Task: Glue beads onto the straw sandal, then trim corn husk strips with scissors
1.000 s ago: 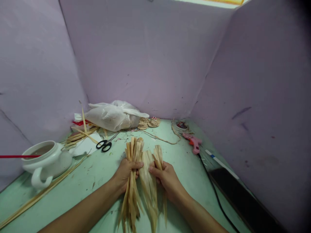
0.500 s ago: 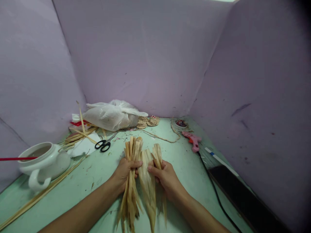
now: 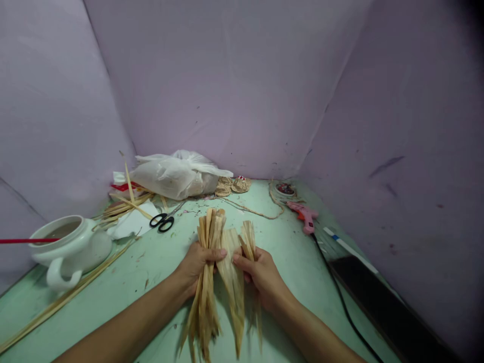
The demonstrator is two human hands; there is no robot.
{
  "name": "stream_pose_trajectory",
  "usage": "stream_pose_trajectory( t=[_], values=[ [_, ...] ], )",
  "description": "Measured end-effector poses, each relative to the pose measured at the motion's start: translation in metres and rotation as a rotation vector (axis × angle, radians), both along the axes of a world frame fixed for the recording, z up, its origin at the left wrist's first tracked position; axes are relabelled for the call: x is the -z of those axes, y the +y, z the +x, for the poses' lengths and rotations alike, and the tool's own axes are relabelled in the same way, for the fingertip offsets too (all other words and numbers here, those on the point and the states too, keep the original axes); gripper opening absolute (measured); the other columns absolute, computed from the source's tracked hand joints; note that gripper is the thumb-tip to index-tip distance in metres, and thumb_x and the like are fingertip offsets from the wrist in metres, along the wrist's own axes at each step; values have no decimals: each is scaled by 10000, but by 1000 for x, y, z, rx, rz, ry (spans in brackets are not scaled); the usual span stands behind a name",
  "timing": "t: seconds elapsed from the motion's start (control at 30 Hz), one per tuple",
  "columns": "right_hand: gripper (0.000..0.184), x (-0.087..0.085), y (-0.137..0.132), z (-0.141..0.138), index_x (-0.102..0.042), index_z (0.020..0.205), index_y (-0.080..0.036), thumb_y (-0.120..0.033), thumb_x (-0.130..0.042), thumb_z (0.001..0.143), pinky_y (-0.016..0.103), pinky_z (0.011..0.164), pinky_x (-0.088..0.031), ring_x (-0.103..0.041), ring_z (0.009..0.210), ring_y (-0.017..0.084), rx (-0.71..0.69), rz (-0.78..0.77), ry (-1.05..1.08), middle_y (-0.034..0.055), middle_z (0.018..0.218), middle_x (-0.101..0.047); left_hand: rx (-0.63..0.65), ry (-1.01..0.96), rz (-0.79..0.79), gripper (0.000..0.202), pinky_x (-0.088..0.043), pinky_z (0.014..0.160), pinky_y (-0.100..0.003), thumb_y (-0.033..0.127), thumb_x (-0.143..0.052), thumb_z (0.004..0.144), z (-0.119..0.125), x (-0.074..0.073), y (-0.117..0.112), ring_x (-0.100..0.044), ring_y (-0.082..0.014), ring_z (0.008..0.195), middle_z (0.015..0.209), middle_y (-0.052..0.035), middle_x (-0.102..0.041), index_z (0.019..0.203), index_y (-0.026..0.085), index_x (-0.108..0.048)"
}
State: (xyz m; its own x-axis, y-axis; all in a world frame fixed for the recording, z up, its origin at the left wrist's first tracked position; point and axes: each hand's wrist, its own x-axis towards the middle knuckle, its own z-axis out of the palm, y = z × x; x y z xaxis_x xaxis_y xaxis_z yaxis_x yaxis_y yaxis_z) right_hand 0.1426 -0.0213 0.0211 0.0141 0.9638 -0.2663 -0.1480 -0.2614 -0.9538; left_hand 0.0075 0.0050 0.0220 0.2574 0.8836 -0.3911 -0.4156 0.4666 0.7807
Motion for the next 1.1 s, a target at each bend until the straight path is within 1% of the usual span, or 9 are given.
stream_pose_trajectory(
  t=[0.07,0.23,0.47,0.63,0.73,0.8,0.9,1.0,1.1],
  values=[
    [181,2,1,0,-509,612,-155,-280,-639,602,201,389,-151,-284,374,44,30,-61,25,-85,394,-373,-19,2,-22,278,-455,414,-225,79,-709,446,0,1,2,-562,-139,435,531,-51,-633,714,57,-637],
    [237,6,5,2,-519,645,-155,-315,-673,559,189,371,-105,-261,351,30,99,-138,130,-93,381,-363,-131,67,-64,87,-373,318,-138,69,-663,517,-4,7,9,-466,-64,317,386,-4,-531,538,63,-579],
    [318,6,7,2,-533,689,-155,-344,-704,500,195,372,-89,-244,358,34,168,-144,179,-98,380,-352,-170,94,-71,115,-377,320,-127,77,-665,541,-6,3,12,-445,-50,302,361,18,-501,522,88,-552],
    [327,7,5,-1,-514,663,-165,-364,-709,494,195,372,-96,-302,370,44,204,-110,200,-67,414,-421,-127,32,12,251,-371,333,-146,186,-769,459,-2,-2,3,-444,-54,323,381,24,-510,517,105,-539],
    [329,7,5,-2,-495,651,-169,-351,-709,480,192,369,-89,-291,364,37,230,-111,232,-71,416,-419,-113,-4,73,294,-398,365,-172,218,-803,427,2,-4,-3,-480,-78,356,398,28,-526,573,112,-571],
    [326,7,5,-3,-490,654,-169,-344,-707,485,189,368,-86,-281,358,32,232,-109,245,-72,413,-420,-77,-37,93,307,-452,425,-222,206,-799,455,4,-5,-6,-546,-124,418,460,9,-580,684,114,-617],
    [322,9,4,-3,-491,662,-170,-344,-707,498,188,362,-90,-279,347,32,206,-108,250,-61,411,-449,-13,-78,51,414,-492,486,-297,163,-786,467,6,-5,-7,-613,-199,515,553,-34,-643,851,109,-642],
    [304,11,2,-3,-495,676,-168,-344,-697,533,182,356,-105,-318,354,42,148,-106,235,-40,423,-492,-1,-96,-2,441,-505,503,-340,123,-761,457,7,-3,-6,-629,-234,545,589,-66,-665,881,90,-643],
    [290,11,2,-3,-500,683,-166,-306,-703,530,172,352,-105,-380,386,55,101,-111,238,-43,448,-487,-28,-100,-1,422,-508,499,-357,101,-733,463,7,-1,-5,-625,-233,518,605,-73,-671,875,91,-645]
  ],
)
